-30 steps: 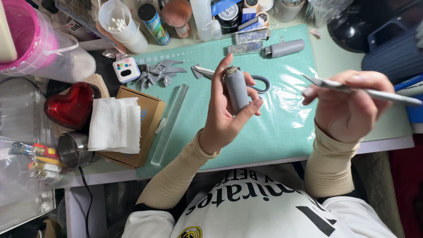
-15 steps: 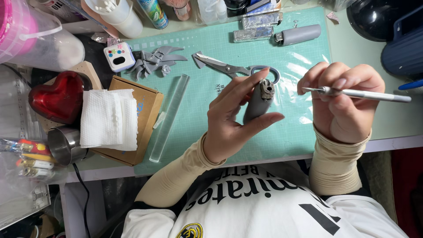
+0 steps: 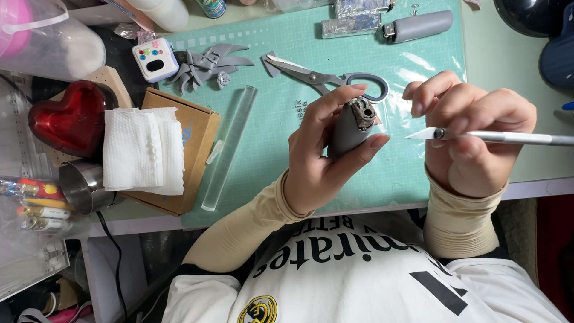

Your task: The person rolls a gray cylindrical lighter on a green cutting mat, then uses a metal tool to scrape and adjust the internal mechanism at the top of the lighter. The person repeatedly rolls and manipulates the lighter while working on its mechanism.

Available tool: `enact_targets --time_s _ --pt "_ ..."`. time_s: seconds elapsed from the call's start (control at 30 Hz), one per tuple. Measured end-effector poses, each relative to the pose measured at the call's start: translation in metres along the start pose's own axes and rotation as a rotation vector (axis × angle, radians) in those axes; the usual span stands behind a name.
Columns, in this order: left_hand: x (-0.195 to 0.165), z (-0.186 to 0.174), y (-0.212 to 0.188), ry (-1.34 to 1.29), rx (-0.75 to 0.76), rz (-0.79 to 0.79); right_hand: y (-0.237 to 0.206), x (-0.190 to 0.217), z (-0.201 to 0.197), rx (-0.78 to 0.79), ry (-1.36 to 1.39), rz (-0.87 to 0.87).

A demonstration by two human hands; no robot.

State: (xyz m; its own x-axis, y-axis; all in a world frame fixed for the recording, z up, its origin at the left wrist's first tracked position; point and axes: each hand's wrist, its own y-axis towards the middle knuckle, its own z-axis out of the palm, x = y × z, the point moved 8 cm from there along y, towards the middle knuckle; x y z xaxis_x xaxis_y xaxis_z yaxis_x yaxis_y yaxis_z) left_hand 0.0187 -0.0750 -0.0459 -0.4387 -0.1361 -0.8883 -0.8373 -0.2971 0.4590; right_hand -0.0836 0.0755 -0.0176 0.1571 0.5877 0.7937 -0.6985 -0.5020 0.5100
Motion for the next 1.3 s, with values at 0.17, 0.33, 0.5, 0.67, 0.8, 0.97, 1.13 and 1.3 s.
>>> enact_targets --time_s 0.17,0.33,0.5,0.67,0.8,0.97,1.13,1.3 --pt "0.004 0.002 -0.006 -0.019 -0.007 0.004 0.002 0.002 0.012 0.049 -0.060 -0.025" --pt "0.005 0.001 -0.010 0.078 0.000 0.016 0.003 0.001 0.016 0.063 -0.092 -0.045" --pt "0.007 0.003 -0.012 0.078 0.014 0.014 0.000 0.001 0.021 0.059 -0.096 -0.036" --pt "0.006 0.002 -0.013 0.139 0.008 0.034 0.000 0.001 0.021 0.046 -0.086 -0.027" --pt "0.005 0.001 -0.012 0.167 0.004 0.042 -0.001 0.001 0.022 0.042 -0.113 -0.015" --pt "0.004 0.001 -0.012 0.171 0.011 0.034 -0.002 0.000 0.023 0.034 -0.114 -0.013" --pt "0.004 0.002 -0.011 0.147 0.022 0.035 -0.001 -0.001 0.024 0.032 -0.119 -0.024" --pt "0.002 0.002 -0.011 0.135 0.004 0.081 -0.002 -0.001 0.026 0.027 -0.140 -0.022"
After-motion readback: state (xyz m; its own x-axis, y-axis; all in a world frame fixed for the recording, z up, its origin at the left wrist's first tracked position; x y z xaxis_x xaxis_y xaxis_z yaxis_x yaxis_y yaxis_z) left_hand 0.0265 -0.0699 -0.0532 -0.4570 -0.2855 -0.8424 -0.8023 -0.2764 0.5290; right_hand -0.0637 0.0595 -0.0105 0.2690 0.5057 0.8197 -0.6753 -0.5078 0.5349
